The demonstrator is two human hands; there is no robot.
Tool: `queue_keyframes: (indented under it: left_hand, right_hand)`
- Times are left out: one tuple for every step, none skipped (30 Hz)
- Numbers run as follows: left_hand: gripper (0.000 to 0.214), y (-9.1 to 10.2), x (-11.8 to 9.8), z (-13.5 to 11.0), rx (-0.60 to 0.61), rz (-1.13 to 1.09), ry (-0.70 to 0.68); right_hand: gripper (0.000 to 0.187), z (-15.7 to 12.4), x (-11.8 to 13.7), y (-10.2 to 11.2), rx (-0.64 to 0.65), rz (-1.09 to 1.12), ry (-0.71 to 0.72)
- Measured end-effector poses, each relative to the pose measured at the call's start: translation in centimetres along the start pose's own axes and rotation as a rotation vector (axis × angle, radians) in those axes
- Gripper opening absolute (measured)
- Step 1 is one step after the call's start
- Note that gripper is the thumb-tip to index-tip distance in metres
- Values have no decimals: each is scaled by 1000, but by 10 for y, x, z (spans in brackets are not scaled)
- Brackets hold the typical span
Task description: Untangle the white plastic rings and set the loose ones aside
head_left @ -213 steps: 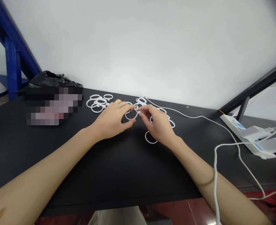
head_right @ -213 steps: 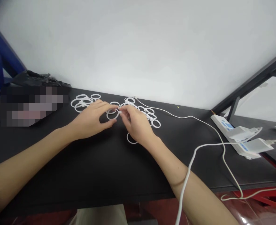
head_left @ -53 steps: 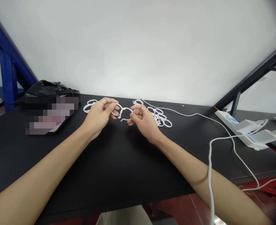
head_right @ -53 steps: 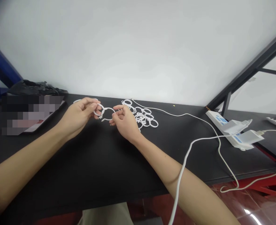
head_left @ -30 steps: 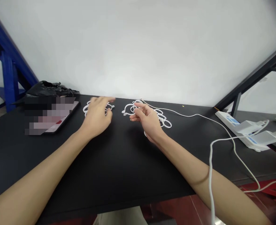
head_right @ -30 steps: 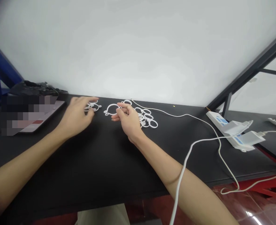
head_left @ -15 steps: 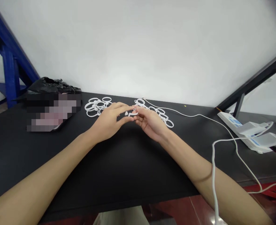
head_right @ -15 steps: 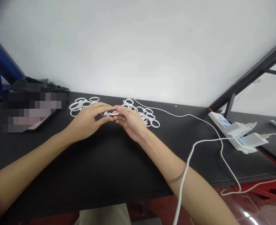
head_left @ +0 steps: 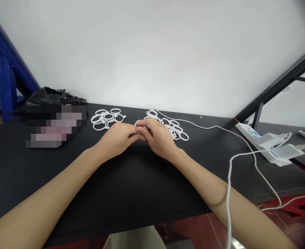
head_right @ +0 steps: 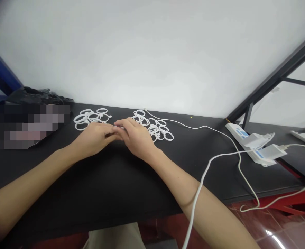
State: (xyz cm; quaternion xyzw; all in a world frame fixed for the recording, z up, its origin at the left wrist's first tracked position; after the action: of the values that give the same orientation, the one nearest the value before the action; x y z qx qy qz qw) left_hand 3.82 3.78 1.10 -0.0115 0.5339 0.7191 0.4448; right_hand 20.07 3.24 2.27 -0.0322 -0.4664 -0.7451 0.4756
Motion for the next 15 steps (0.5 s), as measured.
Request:
queue_keyframes:
  left_hand:
    - [27,0,-2,0,-15,2,-6]
    - [27,0,-3,0,-35,9,-14]
    - [27,1,-5,0,-51,19,-22]
    - [28,1,-6,0,-65,29,-27]
    - [28,2,-7,0,-79,36,-28]
    - [28,3,-8,0,-95,35,-24]
    - [27,4,-8,0,-115,29,-15]
    - [26,5,-9,0,-138,20,-3]
    - [25,6,-9,0,-162,8,8]
    - [25,7,-9,0,-178,-5,18]
    - [24,7,-9,0,-183,-20,22]
    - [24,7,-9,0,-177,-31,21]
    - [23,7,-10,1,-168,-38,15]
    - [22,7,-11,1,-155,-40,9]
    - [21,7,-11,1,-141,-38,5]
  right_hand:
    - [22,0,0,0,-11,2,2]
    - [22,0,-1,0,-27,14,-9]
    - [22,1,-3,0,-43,29,-31]
    - [21,2,-4,1,-56,45,-62]
    - [20,3,-7,1,-64,62,-95]
    - [20,3,-9,2,-68,79,-129]
    - [19,4,-11,3,-71,99,-161]
    - [20,4,-12,3,-73,123,-191]
    - [20,4,-14,4,-75,152,-215]
    - [20,5,-15,4,-82,180,-234]
    - [21,5,-16,5,-90,205,-249]
    - [21,5,-16,6,-97,221,-257]
    - [21,5,-17,6,-98,229,-259]
    - [22,5,-17,6,-94,228,-254]
    - [23,5,-17,6,-87,214,-246]
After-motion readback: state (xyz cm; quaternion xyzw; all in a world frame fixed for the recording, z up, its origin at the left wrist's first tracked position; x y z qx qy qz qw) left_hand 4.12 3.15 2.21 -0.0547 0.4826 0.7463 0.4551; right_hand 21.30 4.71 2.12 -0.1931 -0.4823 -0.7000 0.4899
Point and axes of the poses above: each hand's wrist, its own z-axis towards the middle knuckle, its own y-axis out of the back of the hand, x = y × z, the point moved 2 cm from there along z, towards the middle knuckle, and after that the axes turned 2 degrees about -x, right-handed, at the moved point
